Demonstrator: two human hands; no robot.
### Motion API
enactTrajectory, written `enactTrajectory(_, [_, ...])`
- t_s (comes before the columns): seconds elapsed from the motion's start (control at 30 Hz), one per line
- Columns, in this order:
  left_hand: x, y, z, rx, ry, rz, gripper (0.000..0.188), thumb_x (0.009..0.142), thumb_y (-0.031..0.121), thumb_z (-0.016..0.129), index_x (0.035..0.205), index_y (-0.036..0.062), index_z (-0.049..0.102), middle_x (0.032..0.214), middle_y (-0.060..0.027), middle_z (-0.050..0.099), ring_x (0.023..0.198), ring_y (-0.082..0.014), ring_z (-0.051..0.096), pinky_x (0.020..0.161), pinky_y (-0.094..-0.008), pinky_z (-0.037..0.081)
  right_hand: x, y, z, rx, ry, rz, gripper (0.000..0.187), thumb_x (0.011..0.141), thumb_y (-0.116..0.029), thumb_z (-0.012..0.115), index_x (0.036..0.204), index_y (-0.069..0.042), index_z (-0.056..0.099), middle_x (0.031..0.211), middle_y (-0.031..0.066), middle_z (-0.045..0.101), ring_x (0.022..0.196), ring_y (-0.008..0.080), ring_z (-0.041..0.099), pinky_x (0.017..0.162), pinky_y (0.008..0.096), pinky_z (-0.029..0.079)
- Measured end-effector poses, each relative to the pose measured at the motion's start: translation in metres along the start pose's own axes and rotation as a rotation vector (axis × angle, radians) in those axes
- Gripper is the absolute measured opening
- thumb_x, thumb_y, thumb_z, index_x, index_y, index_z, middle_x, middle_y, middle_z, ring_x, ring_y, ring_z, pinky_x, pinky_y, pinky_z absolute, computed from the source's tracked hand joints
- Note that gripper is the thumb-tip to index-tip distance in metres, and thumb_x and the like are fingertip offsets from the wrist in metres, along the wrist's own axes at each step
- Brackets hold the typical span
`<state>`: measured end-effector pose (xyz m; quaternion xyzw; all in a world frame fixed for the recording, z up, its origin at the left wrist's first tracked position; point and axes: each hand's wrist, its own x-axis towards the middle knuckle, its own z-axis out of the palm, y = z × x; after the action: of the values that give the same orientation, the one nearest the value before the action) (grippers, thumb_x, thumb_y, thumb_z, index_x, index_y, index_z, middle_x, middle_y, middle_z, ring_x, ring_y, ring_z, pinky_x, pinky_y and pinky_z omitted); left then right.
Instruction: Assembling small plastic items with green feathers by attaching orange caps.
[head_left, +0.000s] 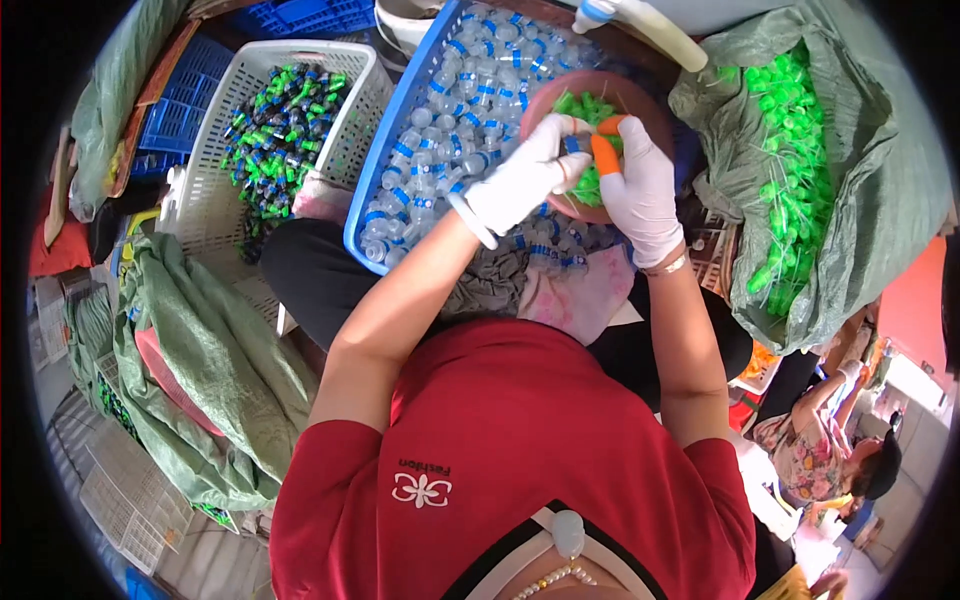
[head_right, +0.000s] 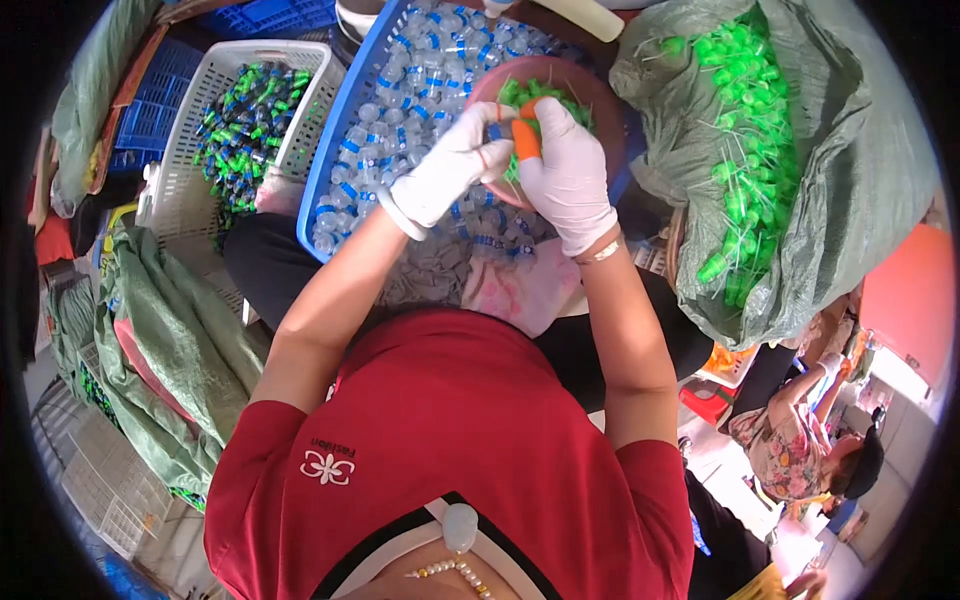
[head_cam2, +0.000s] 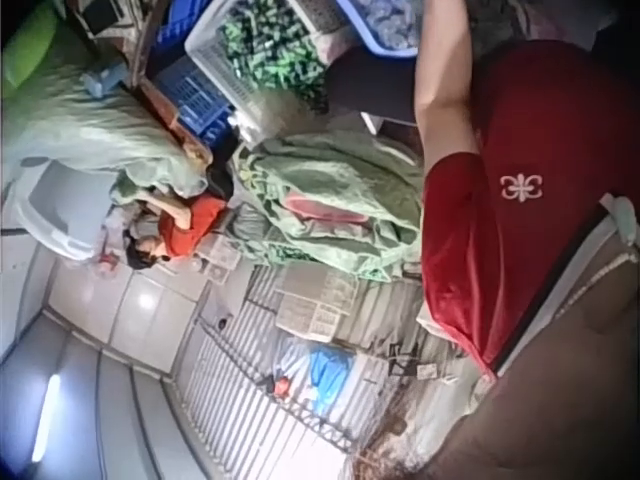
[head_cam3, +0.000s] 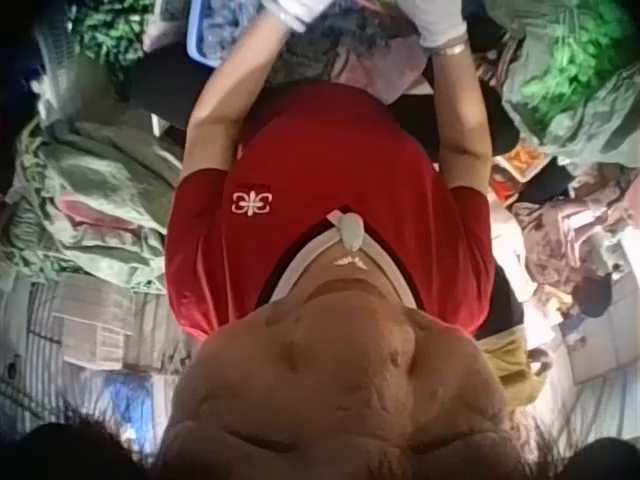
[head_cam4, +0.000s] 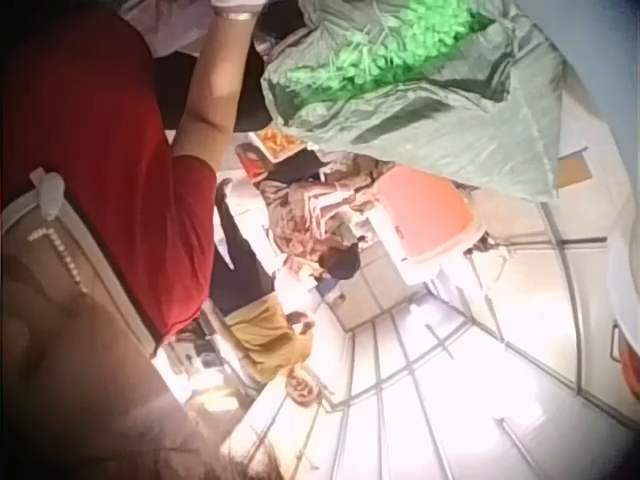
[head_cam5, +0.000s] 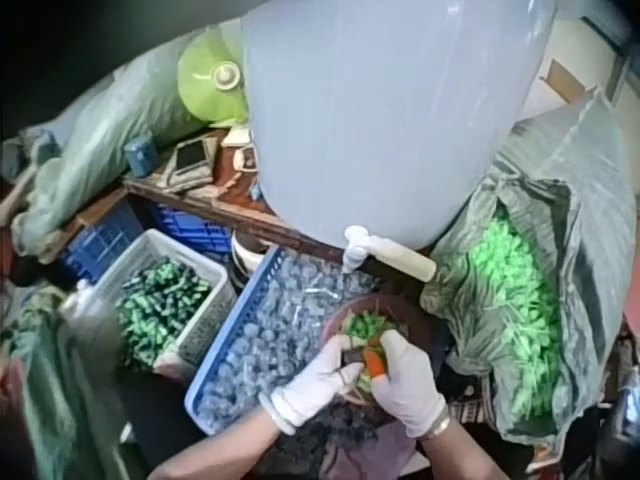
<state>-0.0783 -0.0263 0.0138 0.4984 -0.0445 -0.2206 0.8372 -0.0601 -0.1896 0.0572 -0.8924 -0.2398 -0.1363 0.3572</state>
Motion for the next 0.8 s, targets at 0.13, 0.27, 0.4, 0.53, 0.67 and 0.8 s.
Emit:
enactTrajectory(0.13, [-0.002,-0.032,0.015,0.509,0.207,0.364,0.044,0.087,-0.004,0.060,0.129,0.0003,0.047,0.105,-0.0081,0.055,0.092,-0.0231,0.059,0.084,-0.0349,0.049,-0.027,0.013,0.015,0.295,-0.013,0.391,0.011,0.092,-0.008,0.061,0.101,-0.005,0.059,0.078,0.0158,0.064,0.071,0.0266,0.066,0.063,0.0384,0.049])
enactTrajectory(0.27, [-0.001,-0.041,0.008,0.982,0.262,0.797,0.046,0.085,-0.001,0.064,0.127,-0.0009,0.047,0.103,-0.0142,0.055,0.088,-0.0326,0.059,0.081,-0.0367,0.050,-0.031,0.008,0.007,0.735,-0.118,0.915,0.012,0.094,-0.011,0.059,0.103,-0.002,0.059,0.079,0.0176,0.064,0.073,0.0276,0.066,0.065,0.0386,0.049])
enactTrajectory(0.4, [-0.014,-0.038,-0.005,0.953,0.127,0.648,0.049,0.083,0.002,0.067,0.128,-0.0009,0.047,0.105,-0.0189,0.054,0.087,-0.0387,0.058,0.079,-0.0386,0.051,-0.050,0.018,0.002,0.596,-0.263,0.800,0.014,0.096,-0.012,0.058,0.105,-0.001,0.060,0.075,0.0096,0.062,0.066,0.0209,0.062,0.060,0.0326,0.047])
enactTrajectory(0.53, [-0.029,-0.040,-0.001,1.110,0.046,0.603,0.042,0.085,-0.004,0.062,0.125,0.0015,0.049,0.110,-0.0172,0.054,0.094,-0.0353,0.059,0.081,-0.0380,0.051,-0.068,0.023,0.006,0.212,-0.161,0.257,0.015,0.097,-0.012,0.057,0.106,-0.002,0.061,0.074,0.0058,0.061,0.064,0.0147,0.059,0.057,0.0300,0.045])
enactTrajectory(0.67, [-0.044,-0.039,-0.010,0.290,-0.036,-0.068,0.039,0.088,0.001,0.062,0.125,0.0025,0.051,0.112,-0.0173,0.054,0.094,-0.0348,0.059,0.084,-0.0386,0.050,-0.071,0.013,0.005,0.009,-0.172,-0.066,0.018,0.096,-0.014,0.059,0.107,-0.001,0.061,0.077,0.0098,0.063,0.067,0.0183,0.063,0.059,0.0319,0.047])
enactTrajectory(0.8, [-0.055,-0.054,-0.012,0.802,0.036,0.566,0.038,0.090,0.004,0.062,0.127,0.0028,0.051,0.110,-0.0173,0.056,0.097,-0.0345,0.059,0.086,-0.0379,0.049,-0.083,0.004,0.020,0.770,-0.395,0.946,0.022,0.094,-0.016,0.061,0.108,0.001,0.060,0.086,0.0200,0.066,0.077,0.0318,0.068,0.067,0.0395,0.051])
